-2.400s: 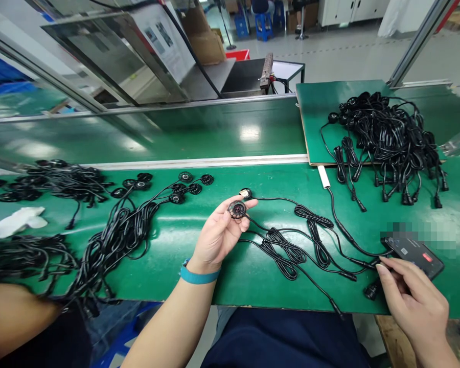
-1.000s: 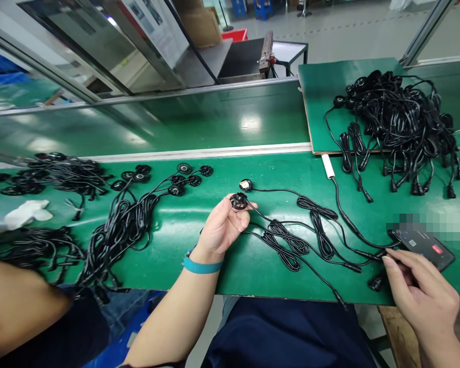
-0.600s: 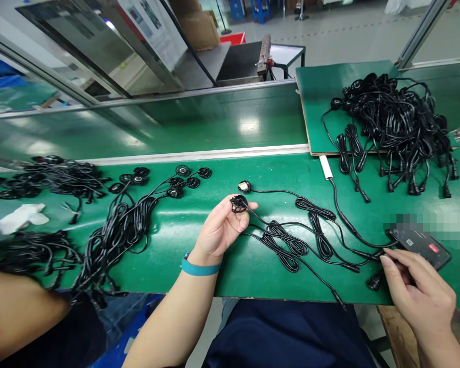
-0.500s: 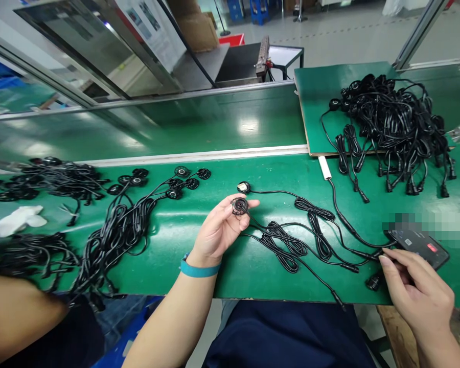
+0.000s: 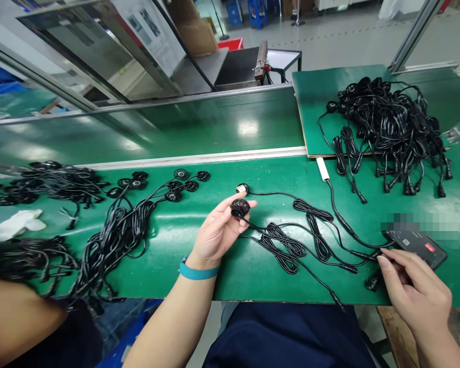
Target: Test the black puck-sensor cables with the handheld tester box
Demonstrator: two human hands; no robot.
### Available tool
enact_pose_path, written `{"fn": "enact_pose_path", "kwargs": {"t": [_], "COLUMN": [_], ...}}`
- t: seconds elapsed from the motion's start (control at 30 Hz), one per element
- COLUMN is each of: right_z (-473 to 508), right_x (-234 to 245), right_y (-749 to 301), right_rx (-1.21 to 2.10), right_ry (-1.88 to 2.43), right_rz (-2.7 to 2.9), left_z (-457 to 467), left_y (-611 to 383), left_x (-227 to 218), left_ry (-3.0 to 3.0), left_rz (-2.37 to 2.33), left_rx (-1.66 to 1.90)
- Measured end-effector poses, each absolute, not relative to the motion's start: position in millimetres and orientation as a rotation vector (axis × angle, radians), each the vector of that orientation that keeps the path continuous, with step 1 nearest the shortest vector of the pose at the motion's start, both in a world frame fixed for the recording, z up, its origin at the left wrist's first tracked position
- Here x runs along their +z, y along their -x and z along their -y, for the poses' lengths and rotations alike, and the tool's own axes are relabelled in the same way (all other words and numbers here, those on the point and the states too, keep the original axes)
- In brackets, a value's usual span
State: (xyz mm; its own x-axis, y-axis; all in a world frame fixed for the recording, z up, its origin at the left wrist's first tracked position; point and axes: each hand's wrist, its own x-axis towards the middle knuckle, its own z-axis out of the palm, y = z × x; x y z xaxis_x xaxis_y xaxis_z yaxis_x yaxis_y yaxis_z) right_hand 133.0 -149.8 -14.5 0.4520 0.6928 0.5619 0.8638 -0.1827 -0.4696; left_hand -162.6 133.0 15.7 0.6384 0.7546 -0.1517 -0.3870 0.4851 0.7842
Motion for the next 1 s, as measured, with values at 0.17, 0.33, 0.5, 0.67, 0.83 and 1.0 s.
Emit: {"fn": "enact_pose_path", "kwargs": {"t": [0.17,0.33,0.5,0.67,0.83,1.0], "right_z": [148.8,148.6,150.1,151.5,150.1,149.4], "right_x": [-15.0,-13.7,-14.5,-18.2,-18.0,-16.8], "right_y": [-133.1,-132.7,-133.7,-134.8,-135.3,-135.7], "right_rx": [-0.297,-0.281,-0.286,-0.289,-0.290,-0.314], "right_ry": [1.931,1.943,1.955,1.950,1.943,1.927], "right_rz": [1.318,1.317,1.316,1.299,1.313,1.345], "left_z": [-132.9,-131.4,-130.6,-129.6,-129.5,-130.6], "left_y": [163.7,165.6,168.2,167.0,165.5,165.8], "left_x": [14.3,13.6,13.4,15.2,16.1,15.6], "left_ry": [-0.805,-0.822,-0.893,-0.951,-0.973,-0.979], "left_rz": [-0.504,-0.498,-0.441,-0.421,-0.406,-0.428], "left_rx": [0.731,0.721,0.687,0.682,0.657,0.631]}}
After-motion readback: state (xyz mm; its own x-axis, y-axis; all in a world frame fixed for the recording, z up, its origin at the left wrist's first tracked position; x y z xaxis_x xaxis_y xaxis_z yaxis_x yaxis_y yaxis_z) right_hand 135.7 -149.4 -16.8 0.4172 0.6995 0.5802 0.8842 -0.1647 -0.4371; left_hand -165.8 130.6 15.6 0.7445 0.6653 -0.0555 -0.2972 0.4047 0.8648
